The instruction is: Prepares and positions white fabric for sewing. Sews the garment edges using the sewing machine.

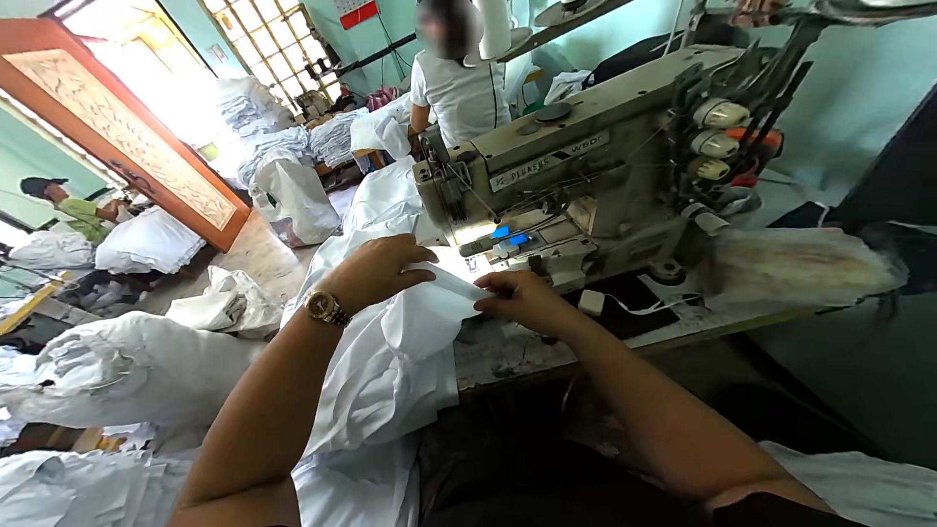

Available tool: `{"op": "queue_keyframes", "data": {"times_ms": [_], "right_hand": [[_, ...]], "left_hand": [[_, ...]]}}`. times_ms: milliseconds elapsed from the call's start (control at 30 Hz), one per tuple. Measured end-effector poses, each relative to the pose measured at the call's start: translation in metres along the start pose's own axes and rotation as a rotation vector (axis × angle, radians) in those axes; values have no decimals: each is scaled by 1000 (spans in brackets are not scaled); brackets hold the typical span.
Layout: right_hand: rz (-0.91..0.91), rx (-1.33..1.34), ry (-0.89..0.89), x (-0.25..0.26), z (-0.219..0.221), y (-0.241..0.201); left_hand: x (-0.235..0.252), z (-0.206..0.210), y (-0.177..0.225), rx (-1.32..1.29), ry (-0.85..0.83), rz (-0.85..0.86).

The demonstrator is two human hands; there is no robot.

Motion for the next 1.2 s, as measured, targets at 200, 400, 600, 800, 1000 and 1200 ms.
{"op": "queue_keyframes", "data": {"times_ms": [200, 400, 600, 800, 1000, 1200], "right_hand": [[-81, -148, 7, 16, -5, 0], [-46, -120, -11, 23, -7, 8], [6, 111, -25, -9, 2, 45], [-62, 102, -18, -15, 6, 44], [-59, 136, -23, -20, 8, 27], [-86, 145, -32, -20, 11, 19]], "left_hand": [[-1, -21, 7, -76, 67, 103], [1, -25, 24, -304, 33, 192], [5, 8, 20, 63, -161, -80], [9, 28, 39, -4, -325, 41], [11, 16, 31, -3, -181, 60], [6, 13, 36, 59, -122, 64]]}}
Point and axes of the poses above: each hand's wrist, its own x-axis towards the middle knuckle, its own z-axis out of the palm, y = z × x, the point moved 9 cm from there along x, towards the middle knuckle, and after that the axes turned 14 degrees about x, right-handed, at the moved point
